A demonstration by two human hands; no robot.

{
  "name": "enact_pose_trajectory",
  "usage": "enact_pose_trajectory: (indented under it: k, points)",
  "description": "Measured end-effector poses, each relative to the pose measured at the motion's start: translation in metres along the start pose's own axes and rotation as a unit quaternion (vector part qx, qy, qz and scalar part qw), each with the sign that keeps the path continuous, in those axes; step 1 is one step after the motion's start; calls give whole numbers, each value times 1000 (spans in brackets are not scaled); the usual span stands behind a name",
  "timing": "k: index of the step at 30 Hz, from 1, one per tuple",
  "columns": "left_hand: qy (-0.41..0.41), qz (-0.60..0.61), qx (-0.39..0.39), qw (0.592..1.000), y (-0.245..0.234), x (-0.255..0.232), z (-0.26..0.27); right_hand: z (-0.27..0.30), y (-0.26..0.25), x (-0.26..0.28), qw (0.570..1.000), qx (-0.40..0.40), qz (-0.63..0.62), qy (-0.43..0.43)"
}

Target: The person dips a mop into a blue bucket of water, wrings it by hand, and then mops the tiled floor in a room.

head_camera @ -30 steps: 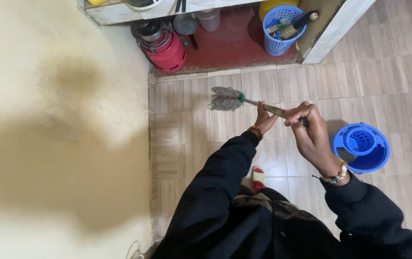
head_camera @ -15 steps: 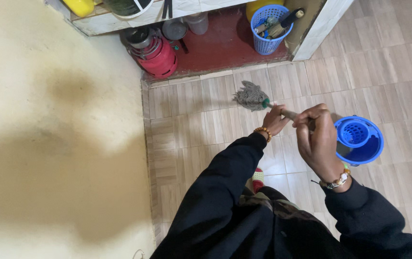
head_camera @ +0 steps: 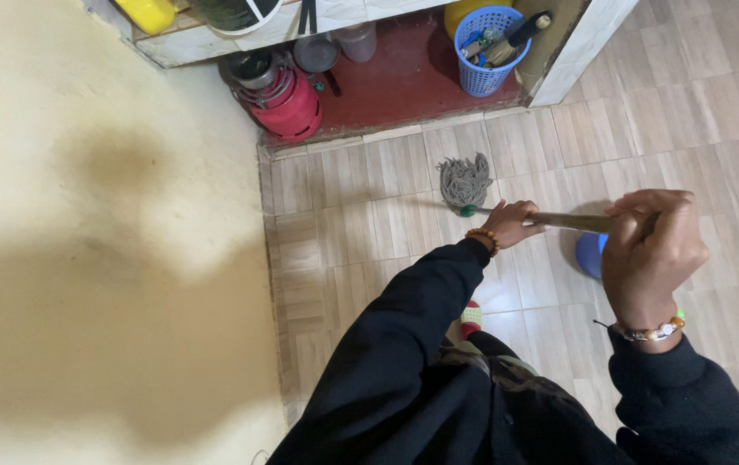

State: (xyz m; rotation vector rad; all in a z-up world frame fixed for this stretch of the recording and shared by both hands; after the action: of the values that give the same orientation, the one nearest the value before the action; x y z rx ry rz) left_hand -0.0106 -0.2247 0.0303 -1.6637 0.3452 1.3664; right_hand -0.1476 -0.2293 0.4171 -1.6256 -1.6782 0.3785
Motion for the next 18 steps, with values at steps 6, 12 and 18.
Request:
enact_pose_trajectory:
  k: [6, 12, 18]
  points:
    - [31, -43, 30, 998, -6, 0, 15, 15, -6, -4, 996, -14, 90, -20]
    - [30, -89, 47, 994, -11, 10, 29, 26, -11, -9, 997, -8, 68, 22]
    - [35, -127, 36, 991, -17, 21, 43, 47, -7, -17, 987, -22, 158, 17]
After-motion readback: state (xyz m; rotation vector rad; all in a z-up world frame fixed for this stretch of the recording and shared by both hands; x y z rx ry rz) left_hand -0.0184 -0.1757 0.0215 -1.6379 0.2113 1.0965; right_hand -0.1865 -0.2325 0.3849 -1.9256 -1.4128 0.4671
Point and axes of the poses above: each hand's wrist, its own z-axis away from the middle knuckle, its own y-axis out of the palm, x = y × z, the point moved 8 cm from there along -z, towards the middle knuckle, and after that the axes turned 9 degrees about z, right-handed, at the moved point
